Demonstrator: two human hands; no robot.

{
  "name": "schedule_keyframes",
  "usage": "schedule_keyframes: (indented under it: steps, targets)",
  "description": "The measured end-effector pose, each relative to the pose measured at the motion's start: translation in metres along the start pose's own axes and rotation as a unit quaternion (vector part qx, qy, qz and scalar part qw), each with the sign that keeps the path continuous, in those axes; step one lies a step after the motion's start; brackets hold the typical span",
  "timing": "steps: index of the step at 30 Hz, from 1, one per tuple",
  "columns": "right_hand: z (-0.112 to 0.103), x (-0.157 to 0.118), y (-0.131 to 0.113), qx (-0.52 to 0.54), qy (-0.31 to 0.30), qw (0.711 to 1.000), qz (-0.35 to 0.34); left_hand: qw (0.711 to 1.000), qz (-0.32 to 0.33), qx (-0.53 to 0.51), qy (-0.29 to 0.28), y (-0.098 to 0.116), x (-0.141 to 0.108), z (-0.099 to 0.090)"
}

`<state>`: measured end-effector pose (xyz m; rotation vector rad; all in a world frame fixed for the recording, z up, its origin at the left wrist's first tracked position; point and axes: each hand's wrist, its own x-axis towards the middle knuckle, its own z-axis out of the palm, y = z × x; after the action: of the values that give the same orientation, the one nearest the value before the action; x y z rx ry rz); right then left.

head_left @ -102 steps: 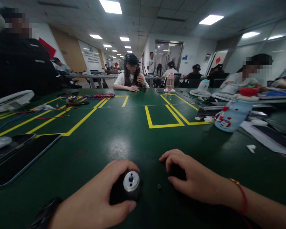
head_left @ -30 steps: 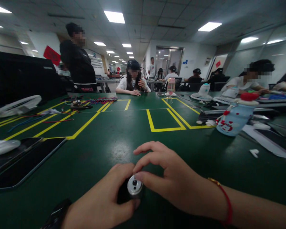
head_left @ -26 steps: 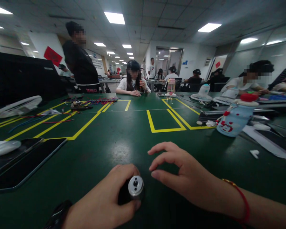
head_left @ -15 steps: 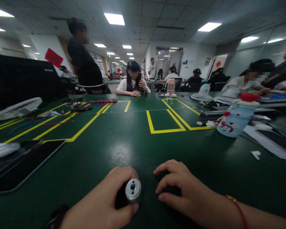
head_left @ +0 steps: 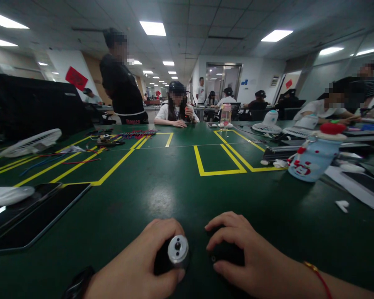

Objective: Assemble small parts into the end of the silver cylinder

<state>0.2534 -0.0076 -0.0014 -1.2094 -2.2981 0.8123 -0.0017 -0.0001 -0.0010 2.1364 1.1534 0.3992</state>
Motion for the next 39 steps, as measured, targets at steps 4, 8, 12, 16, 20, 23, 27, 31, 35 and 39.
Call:
schedule_keyframes:
  steps: [4,8,12,16,20,23,27,31,35,39]
  targets:
    - [0.002,0.001,0.003,-0.009,0.004,1.0,0.002,1.0,-0.001,0.004,0.001,0.002,0.0,-0.001]
    - [0.005,0.0,0.006,-0.02,0.008,1.0,-0.012,1.0,-0.003,0.009,-0.002,0.003,0.001,-0.002]
    - [0.005,0.002,0.005,0.003,0.012,1.0,-0.006,1.0,-0.003,0.005,-0.004,0.004,0.001,-0.003]
    - [0.001,0.012,-0.005,0.053,0.044,0.997,-0.02,1.0,-0.009,0.003,-0.01,0.002,0.002,-0.003]
    - [-0.007,0.03,-0.027,0.048,0.078,0.991,-0.1,1.0,-0.004,0.001,-0.007,0.0,0.001,-0.003]
    - [-0.009,0.041,-0.042,0.001,0.06,0.989,-0.132,1.0,0.007,-0.005,-0.001,-0.001,0.0,-0.003]
    - [-0.003,0.045,-0.046,-0.023,0.041,0.99,-0.132,1.0,0.017,-0.011,-0.005,-0.001,0.0,-0.003]
    - [0.001,0.045,-0.043,0.002,0.049,0.992,-0.114,1.0,0.019,-0.012,-0.004,-0.002,0.001,-0.004]
    - [0.002,0.048,-0.044,0.005,0.046,0.992,-0.114,0.999,0.03,-0.023,0.0,-0.004,0.001,-0.003]
    - [0.001,0.046,-0.045,0.003,0.028,0.993,-0.113,0.999,0.037,-0.027,0.001,-0.005,0.001,-0.002]
